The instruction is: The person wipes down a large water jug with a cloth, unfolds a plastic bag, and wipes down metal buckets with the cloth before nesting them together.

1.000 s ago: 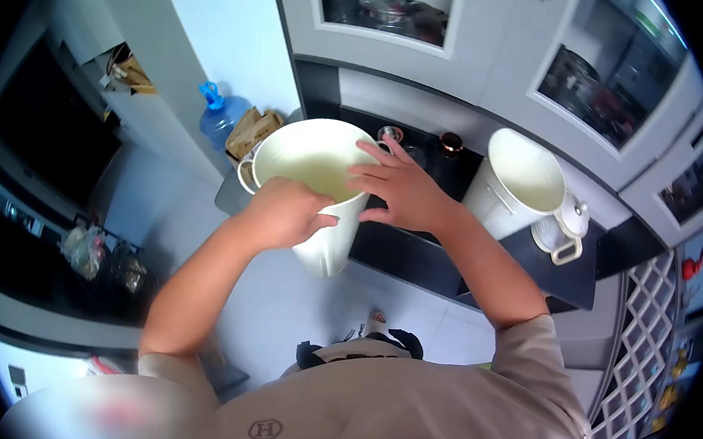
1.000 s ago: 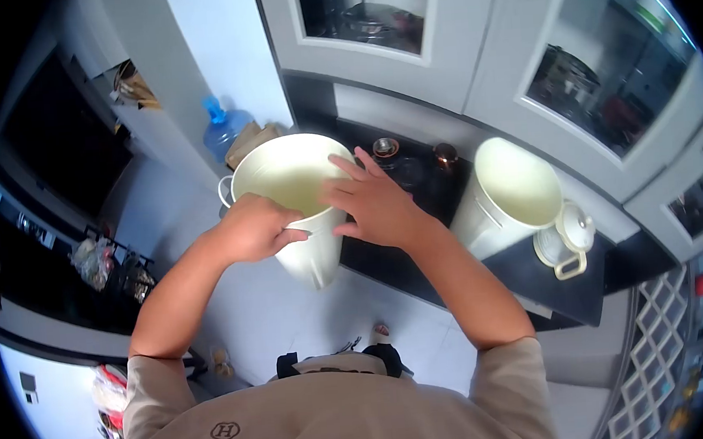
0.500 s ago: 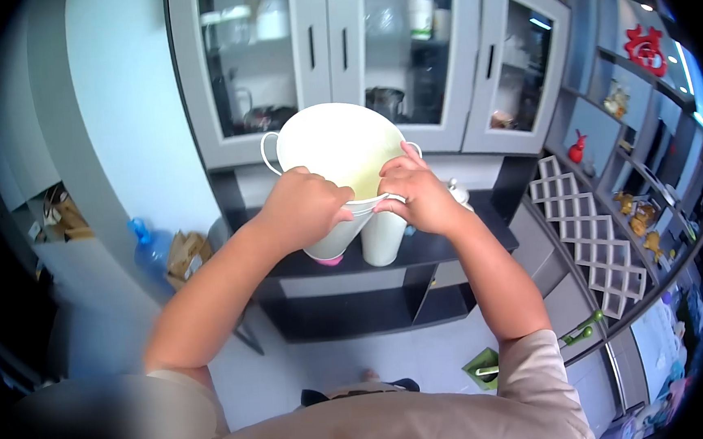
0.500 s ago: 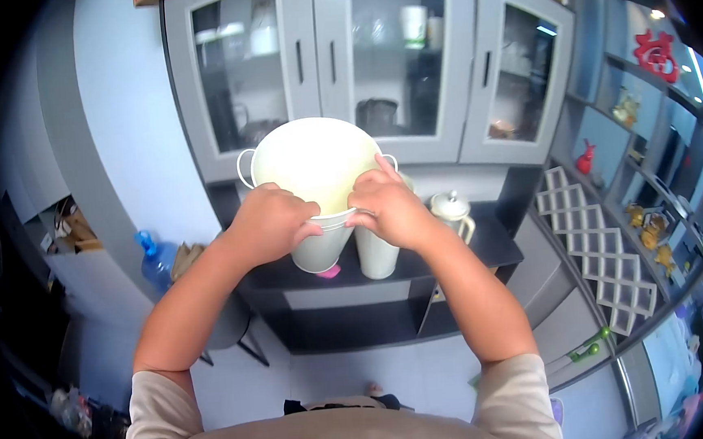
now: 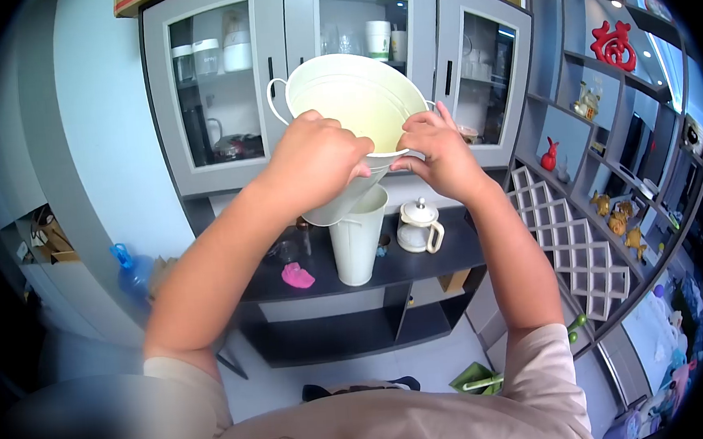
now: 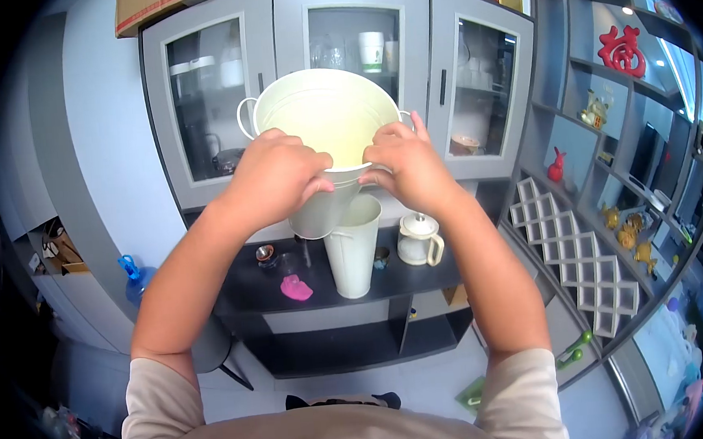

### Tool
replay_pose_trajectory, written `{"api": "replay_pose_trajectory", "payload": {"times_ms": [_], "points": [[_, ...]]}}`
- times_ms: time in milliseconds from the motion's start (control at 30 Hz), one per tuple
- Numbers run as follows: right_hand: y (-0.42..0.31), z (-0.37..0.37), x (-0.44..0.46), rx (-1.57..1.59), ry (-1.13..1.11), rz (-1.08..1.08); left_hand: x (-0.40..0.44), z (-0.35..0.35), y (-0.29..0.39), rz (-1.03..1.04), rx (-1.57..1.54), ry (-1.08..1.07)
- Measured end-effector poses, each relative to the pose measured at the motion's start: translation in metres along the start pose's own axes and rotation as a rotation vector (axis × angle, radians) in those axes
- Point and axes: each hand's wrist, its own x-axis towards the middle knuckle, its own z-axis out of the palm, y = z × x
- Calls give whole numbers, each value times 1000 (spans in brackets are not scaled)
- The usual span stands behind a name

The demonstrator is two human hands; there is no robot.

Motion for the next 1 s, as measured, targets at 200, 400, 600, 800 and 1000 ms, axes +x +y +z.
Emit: {"api": "replay_pose_trajectory", "payload": {"times_ms": [200, 400, 600, 800, 1000], "points": [[47, -7, 1, -72, 15, -57, 35, 35, 1, -41, 45, 2], [85, 23, -19, -79, -90, -33, 36, 96, -1, -98, 3, -24], [106, 60, -21, 24, -119, -26, 28, 126, -8, -229, -20, -95], [115, 105, -24, 102, -208, 102, -56, 211, 14, -805, -280, 484], [120, 148, -41, 164, -304, 108, -128, 335, 42, -1915, -1611, 105]]}}
